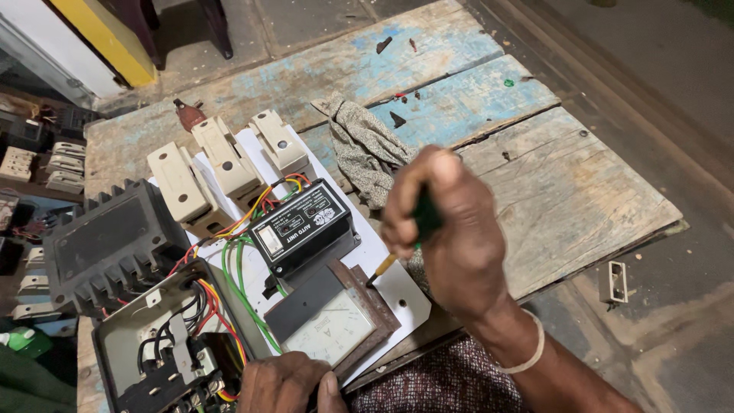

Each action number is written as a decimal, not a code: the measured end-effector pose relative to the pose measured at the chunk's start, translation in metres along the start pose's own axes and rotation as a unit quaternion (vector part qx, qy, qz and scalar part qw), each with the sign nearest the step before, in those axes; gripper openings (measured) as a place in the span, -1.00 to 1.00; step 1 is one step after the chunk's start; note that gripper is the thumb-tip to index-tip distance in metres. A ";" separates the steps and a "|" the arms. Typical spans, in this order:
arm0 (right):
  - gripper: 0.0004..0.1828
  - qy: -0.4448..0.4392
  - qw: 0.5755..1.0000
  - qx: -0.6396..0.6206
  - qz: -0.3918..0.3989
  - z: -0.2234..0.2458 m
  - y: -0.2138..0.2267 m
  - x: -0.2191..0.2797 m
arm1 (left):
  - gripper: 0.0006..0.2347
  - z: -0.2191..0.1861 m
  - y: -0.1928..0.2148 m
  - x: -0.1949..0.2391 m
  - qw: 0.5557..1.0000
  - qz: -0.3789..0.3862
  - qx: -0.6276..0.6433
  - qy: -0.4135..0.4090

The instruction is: The person uses a screwdriver to tighten components on an electrical panel and uses pliers to strip and manipulate green wires on a transformer coil.

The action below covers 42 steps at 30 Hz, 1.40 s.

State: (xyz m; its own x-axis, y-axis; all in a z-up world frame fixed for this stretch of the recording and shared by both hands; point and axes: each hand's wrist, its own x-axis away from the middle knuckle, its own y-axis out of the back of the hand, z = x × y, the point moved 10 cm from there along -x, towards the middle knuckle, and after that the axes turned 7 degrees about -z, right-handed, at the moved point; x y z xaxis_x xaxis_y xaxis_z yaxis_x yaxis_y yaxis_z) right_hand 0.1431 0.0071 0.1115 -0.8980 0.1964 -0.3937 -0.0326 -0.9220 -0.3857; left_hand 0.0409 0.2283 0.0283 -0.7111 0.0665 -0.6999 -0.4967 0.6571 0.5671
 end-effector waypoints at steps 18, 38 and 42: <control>-0.59 -0.002 0.991 0.046 0.126 0.010 -0.075 0.002 | -0.36 -0.035 0.005 -0.020 0.981 -0.023 -0.175 -0.084; -0.42 -0.135 0.935 -0.061 0.321 -0.025 -0.103 -0.001 | -0.15 -0.019 -0.018 -0.044 0.967 0.111 -0.225 -0.033; -0.42 -0.153 0.942 -0.023 0.298 -0.027 -0.105 -0.006 | -0.13 -0.019 -0.015 -0.046 0.969 0.116 -0.219 -0.014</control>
State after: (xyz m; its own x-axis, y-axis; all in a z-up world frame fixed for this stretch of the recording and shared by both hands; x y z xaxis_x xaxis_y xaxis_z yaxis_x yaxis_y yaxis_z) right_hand 0.1639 0.1112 0.1321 -0.8359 -0.4623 -0.2960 0.5292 -0.8219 -0.2107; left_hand 0.0717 0.2012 0.0604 -0.8184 0.1992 -0.5391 -0.4921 0.2416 0.8363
